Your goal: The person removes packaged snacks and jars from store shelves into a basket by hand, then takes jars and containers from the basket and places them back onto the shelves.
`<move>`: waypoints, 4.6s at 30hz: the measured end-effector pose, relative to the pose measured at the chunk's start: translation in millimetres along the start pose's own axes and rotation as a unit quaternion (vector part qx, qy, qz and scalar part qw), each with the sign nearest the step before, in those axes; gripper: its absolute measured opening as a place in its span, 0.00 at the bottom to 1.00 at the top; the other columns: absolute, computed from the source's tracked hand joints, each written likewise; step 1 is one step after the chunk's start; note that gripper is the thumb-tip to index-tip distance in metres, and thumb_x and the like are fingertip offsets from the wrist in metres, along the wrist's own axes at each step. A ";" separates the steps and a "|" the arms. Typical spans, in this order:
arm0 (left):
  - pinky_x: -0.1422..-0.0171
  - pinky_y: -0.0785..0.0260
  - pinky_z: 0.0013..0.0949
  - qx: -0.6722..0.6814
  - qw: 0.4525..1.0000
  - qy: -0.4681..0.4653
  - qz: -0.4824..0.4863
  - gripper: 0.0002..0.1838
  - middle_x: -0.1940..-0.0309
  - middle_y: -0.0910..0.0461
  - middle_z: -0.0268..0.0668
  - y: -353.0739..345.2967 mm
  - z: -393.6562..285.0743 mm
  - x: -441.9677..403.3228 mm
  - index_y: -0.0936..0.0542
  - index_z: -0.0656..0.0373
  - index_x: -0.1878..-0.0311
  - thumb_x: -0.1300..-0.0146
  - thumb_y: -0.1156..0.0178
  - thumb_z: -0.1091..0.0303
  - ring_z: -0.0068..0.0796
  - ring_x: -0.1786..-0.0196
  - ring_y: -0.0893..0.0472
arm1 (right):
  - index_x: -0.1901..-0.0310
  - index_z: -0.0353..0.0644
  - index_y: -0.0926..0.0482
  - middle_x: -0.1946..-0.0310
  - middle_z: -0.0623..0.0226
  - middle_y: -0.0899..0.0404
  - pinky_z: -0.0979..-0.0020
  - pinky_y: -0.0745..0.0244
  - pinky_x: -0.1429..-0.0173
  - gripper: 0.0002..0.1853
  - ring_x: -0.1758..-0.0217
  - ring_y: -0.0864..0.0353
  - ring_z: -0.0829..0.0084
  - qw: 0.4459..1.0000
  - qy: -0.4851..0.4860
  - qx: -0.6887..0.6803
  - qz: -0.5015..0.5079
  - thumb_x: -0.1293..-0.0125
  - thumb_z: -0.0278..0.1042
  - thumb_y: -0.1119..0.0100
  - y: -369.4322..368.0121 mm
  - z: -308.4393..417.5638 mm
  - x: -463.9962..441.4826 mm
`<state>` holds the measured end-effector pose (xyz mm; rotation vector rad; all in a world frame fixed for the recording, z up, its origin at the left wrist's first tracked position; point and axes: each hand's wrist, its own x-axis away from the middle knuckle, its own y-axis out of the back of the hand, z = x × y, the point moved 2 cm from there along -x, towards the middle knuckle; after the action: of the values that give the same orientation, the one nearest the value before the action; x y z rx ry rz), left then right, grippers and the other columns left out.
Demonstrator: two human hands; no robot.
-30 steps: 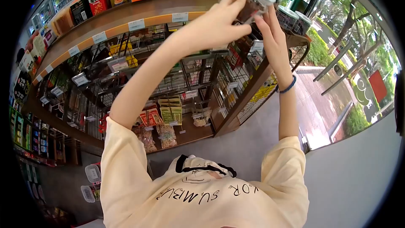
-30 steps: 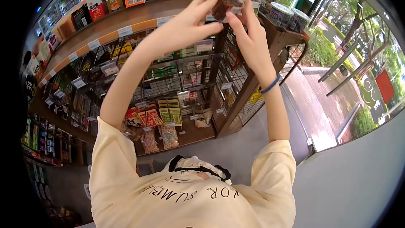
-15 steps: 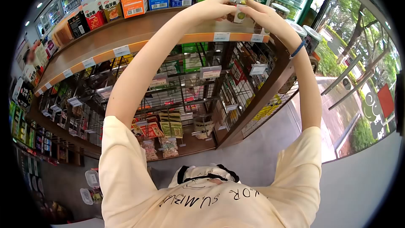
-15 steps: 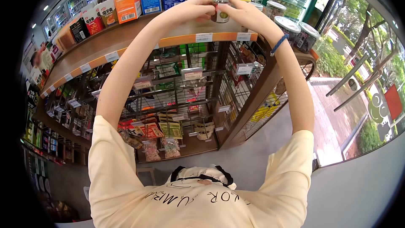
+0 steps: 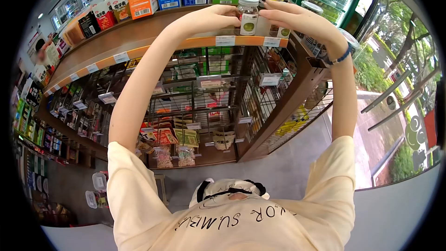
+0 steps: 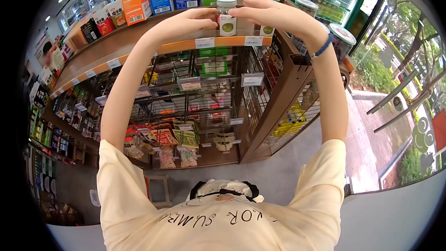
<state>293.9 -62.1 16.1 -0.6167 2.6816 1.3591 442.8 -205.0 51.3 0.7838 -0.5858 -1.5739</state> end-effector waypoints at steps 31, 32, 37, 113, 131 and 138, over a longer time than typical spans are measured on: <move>0.41 0.39 0.27 -0.045 0.998 -0.018 -0.032 0.25 0.51 0.25 0.37 -29.2 -8.9 -21.4 0.33 0.61 0.41 0.39 0.51 0.57 0.24 0.49 0.28 | 0.44 0.44 0.29 0.52 0.63 0.24 0.74 0.32 0.52 0.20 0.55 0.25 0.70 0.920 0.284 0.259 -0.085 0.33 0.45 0.55 23.6 -22.2 -25.5; 0.41 0.39 0.27 -0.048 0.998 -0.018 -0.043 0.27 0.51 0.26 0.37 -29.3 -9.8 -20.7 0.34 0.62 0.40 0.39 0.50 0.56 0.24 0.49 0.28 | 0.45 0.40 0.30 0.52 0.59 0.24 0.73 0.32 0.49 0.19 0.53 0.25 0.68 0.943 0.227 0.236 -0.056 0.33 0.40 0.55 23.9 -8.2 -16.1; 0.41 0.39 0.27 -0.068 0.997 0.012 -0.046 0.28 0.51 0.26 0.39 -33.3 -18.4 -20.0 0.35 0.62 0.39 0.39 0.49 0.55 0.26 0.48 0.27 | 0.45 0.35 0.31 0.51 0.54 0.25 0.71 0.32 0.46 0.19 0.50 0.25 0.63 0.972 0.173 0.155 -0.041 0.33 0.37 0.58 25.0 1.9 1.0; 0.44 0.36 0.34 0.286 0.747 0.495 -0.340 0.26 0.49 0.28 0.49 -305.0 26.1 679.5 0.38 0.59 0.40 0.38 0.47 0.58 0.41 0.45 0.28 | 0.57 0.34 0.22 0.69 0.64 0.21 0.75 0.30 0.62 0.16 0.67 0.24 0.74 0.852 -0.230 -0.196 0.427 0.43 0.35 0.49 -826.2 -85.2 200.8; 0.41 0.39 0.38 0.145 0.705 0.595 -0.357 0.24 0.50 0.28 0.46 -153.4 158.3 736.3 0.34 0.62 0.43 0.40 0.47 0.61 0.44 0.45 0.30 | 0.54 0.37 0.24 0.62 0.56 0.20 0.72 0.30 0.53 0.17 0.57 0.22 0.67 0.855 -0.121 -0.189 0.468 0.40 0.39 0.50 -923.6 52.3 77.4; 0.42 0.40 0.40 0.118 0.661 0.646 -0.363 0.23 0.50 0.28 0.47 -129.4 186.5 754.3 0.33 0.62 0.45 0.41 0.46 0.61 0.46 0.44 0.32 | 0.56 0.38 0.24 0.69 0.58 0.20 0.75 0.28 0.61 0.13 0.67 0.20 0.70 0.884 -0.040 -0.231 0.404 0.39 0.35 0.48 -918.3 143.0 40.9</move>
<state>-369.3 -223.8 -376.9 -3.0265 2.4032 0.1926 -260.3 -115.7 -551.2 0.0657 -0.4749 -0.8969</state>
